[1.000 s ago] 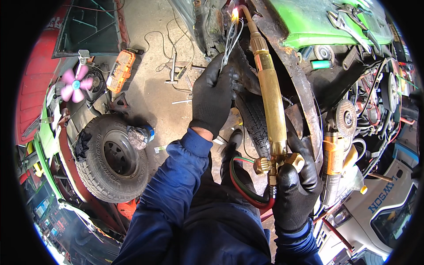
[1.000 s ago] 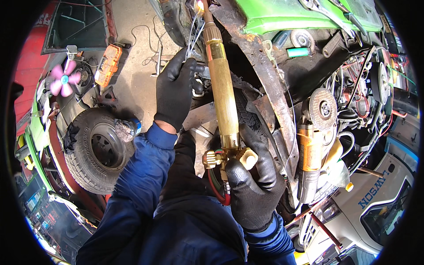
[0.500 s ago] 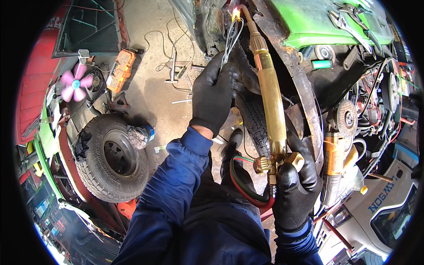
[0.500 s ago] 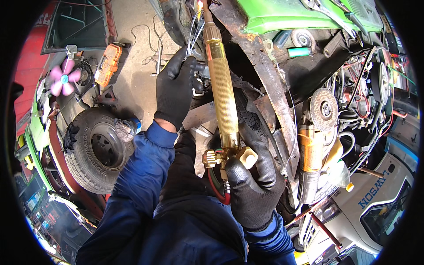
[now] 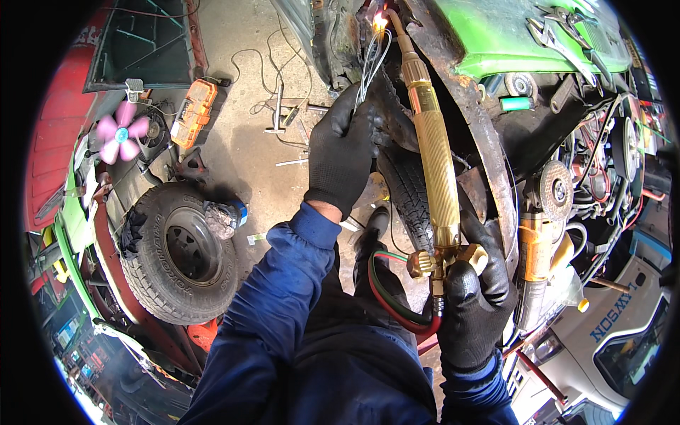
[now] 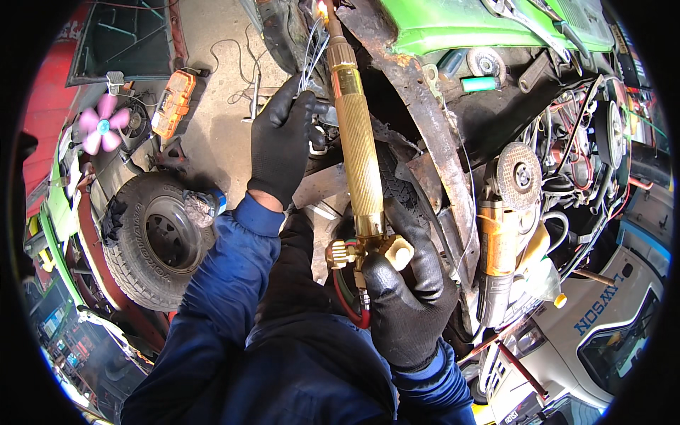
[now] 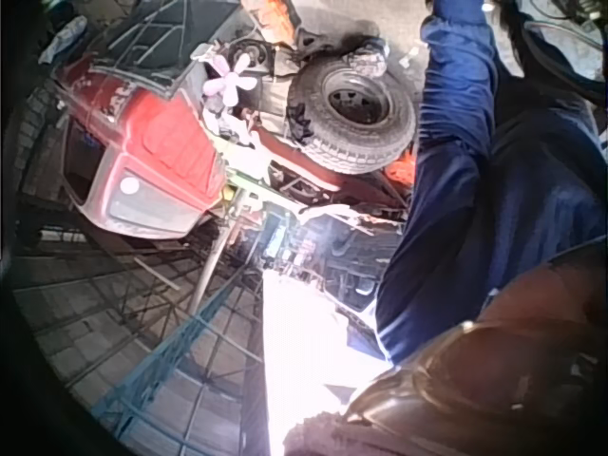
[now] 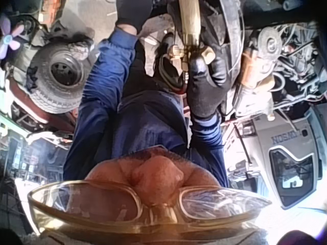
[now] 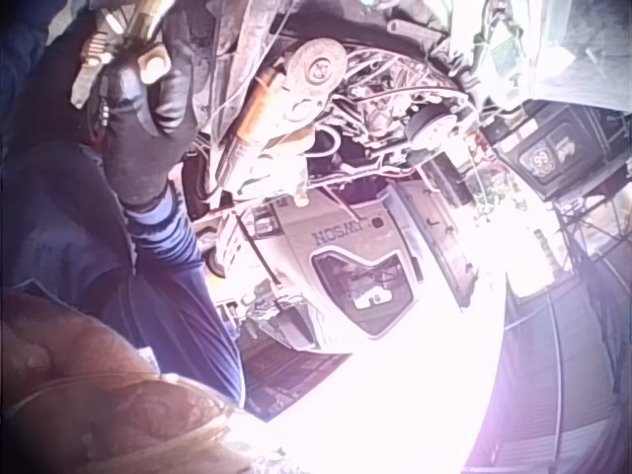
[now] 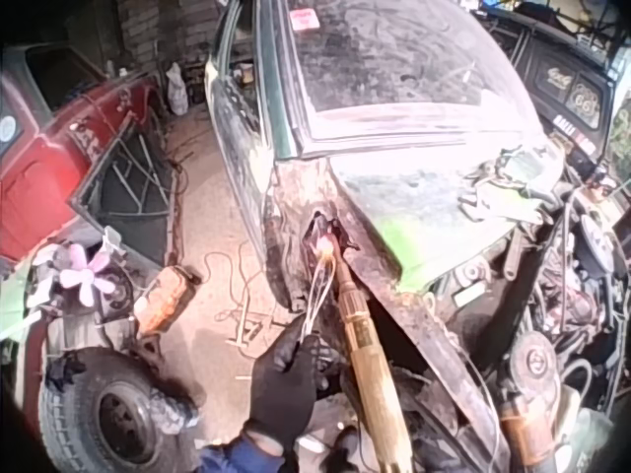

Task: The person uses a welding torch to repair a damaged section of a green car's front fender. They first position a metal rod into the damaged area, then apply heat and filler material with the torch to fuse the metal.

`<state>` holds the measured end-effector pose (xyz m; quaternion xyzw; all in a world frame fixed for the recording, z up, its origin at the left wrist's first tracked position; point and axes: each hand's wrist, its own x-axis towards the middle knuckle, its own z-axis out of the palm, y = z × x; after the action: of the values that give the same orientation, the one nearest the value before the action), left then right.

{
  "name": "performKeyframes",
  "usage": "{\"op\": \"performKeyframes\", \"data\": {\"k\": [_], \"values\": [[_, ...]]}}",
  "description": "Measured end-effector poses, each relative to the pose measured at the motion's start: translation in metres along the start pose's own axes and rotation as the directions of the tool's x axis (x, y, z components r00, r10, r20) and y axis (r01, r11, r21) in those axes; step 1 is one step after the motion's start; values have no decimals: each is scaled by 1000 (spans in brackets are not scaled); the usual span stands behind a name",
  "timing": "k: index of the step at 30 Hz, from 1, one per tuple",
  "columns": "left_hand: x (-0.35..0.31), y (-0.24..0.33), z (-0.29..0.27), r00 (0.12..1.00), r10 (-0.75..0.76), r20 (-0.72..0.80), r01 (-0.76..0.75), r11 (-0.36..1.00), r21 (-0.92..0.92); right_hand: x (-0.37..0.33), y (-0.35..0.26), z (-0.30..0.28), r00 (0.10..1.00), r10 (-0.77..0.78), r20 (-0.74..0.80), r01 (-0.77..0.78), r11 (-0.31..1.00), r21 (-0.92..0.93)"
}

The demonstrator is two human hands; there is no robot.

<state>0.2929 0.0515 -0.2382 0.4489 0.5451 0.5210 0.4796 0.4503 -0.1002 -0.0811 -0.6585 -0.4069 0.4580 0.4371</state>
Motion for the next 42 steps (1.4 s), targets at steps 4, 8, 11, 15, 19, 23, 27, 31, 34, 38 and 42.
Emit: {"op": "performKeyframes", "data": {"k": [4, 8, 11, 15, 19, 23, 27, 31, 34, 38, 42], "values": [[1, -2, 0, 999, -32, -5, 32, 999, -11, -1, -1, 1, 999, 55, -2, -54, 998, 23], [-1, 6, 1, 997, -71, 5, 71, 997, -32, -1, -3, -1, 998, 67, 20, -65, 994, -88], [-4, 13, 0, 981, -192, 22, 193, 980, -55, -2, -3, -2, 997, 80, 18, -78, 993, -88], [-3, 16, 0, 994, -104, 23, 105, 993, -58, -1, 0, 0, 997, 77, 15, -76, 996, -40], [-1, 14, 0, 995, -103, 17, 104, 994, -24, 1, 5, 2, 1000, 25, -8, -24, 995, 100], [0, 13, 0, 992, -121, 23, 122, 992, -44, 1, 7, 2, 1000, 19, -2, -18, 992, 125], [-1, 15, 1, 984, -174, 33, 176, 983, -59, 2, 7, 4, 1000, 13, 9, -14, 991, 136], [0, 14, 0, 991, -133, 21, 133, 990, -46, 2, 5, 5, 1000, 11, -21, -11, 1000, -2], [-1, 12, -1, 984, -174, 26, 175, 983, -63, 2, 3, 7, 999, 24, -26, -24, 1000, -1], [-2, 9, -1, 994, -108, 23, 109, 993, -36, 3, 3, 8, 999, 35, -26, -35, 999, -1], [-8, 8, -1, 989, -141, 32, 143, 986, -88, 4, 5, 7, 999, -12, -42, 9, 998, -60]]}}
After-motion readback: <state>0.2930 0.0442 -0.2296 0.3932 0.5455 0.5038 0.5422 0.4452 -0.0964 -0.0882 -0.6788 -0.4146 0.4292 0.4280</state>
